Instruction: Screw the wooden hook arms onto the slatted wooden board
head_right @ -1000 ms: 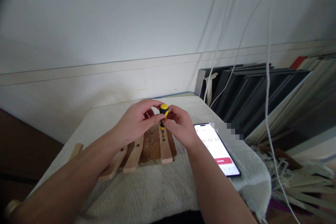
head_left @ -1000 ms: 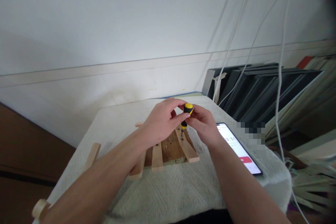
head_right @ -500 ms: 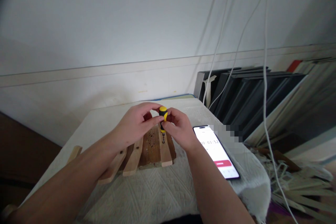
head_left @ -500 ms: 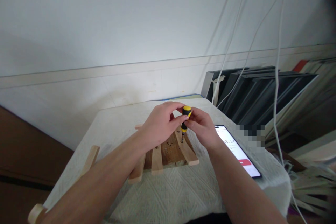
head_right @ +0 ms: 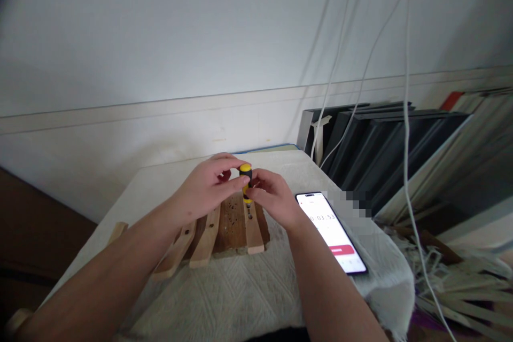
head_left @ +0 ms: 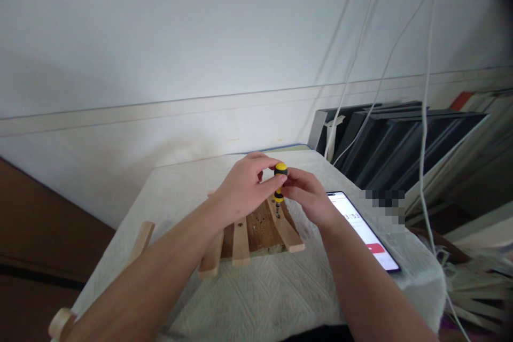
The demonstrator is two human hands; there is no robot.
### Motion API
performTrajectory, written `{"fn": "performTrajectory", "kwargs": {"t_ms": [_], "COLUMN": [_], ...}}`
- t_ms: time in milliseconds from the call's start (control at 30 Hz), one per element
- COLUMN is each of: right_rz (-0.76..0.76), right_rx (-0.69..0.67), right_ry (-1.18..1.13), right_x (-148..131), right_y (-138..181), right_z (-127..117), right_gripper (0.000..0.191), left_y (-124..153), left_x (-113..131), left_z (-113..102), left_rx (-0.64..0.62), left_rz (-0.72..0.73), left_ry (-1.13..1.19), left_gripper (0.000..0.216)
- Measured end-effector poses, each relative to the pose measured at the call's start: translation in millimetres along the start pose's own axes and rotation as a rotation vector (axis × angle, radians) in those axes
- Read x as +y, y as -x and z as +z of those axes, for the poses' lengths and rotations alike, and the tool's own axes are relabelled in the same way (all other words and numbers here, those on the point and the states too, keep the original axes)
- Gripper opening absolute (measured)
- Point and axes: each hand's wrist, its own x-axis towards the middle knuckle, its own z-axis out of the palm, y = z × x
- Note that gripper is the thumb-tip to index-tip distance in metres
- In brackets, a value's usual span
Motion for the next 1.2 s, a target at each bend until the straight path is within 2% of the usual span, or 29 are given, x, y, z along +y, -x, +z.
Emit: {"fn": "performTrajectory", "kwargs": {"t_ms": [233, 333, 600, 767, 900, 1067, 1200], "right_rz": [0.039, 0.044, 0.033, 0.048, 0.037, 0.053, 0.052], "right_rx": [-0.022, 0.004, -0.011, -0.074, -0.025, -0.004, -0.013], "right_ry": [0.021, 0.032, 0.024, -0.014, 0.039, 0.109, 0.098], "right_x": [0.9, 2.9, 1.7, 1.1, 2.5, 2.8, 1.5], "right_y": [-0.3, -0.8, 0.0, -1.0, -1.1, -0.3, -0.4], "right_z": [-1.6, -0.3, 0.4, -0.5, 1.5, 3.9, 4.5], "right_gripper": [0.008, 0.013, 0.015, 0.01, 0.014, 0.018, 0.02], "left_y": [1.0, 1.2, 2.4, 3.1, 2.8, 3.2, 3.6], "left_x": [0.6, 2.0, 6.0, 6.2, 6.3, 8.0, 9.8], "left_z": [-5.4, -9.5, -10.4, -8.9, -8.4, -7.5, -4.6], "left_rx": [0.059, 0.084, 0.044, 0.051, 0.103, 0.038, 0.054], "left_rz": [-0.105, -0.107, -0.051, -0.094, -0.145, -0.108, -0.118], "left_ry": [0.007, -0.001, 0.013, 0.019, 0.034, 0.057, 0.054], "left_gripper": [0.032, 0.032, 0.018, 0.025, 0.03, 0.021, 0.024]}}
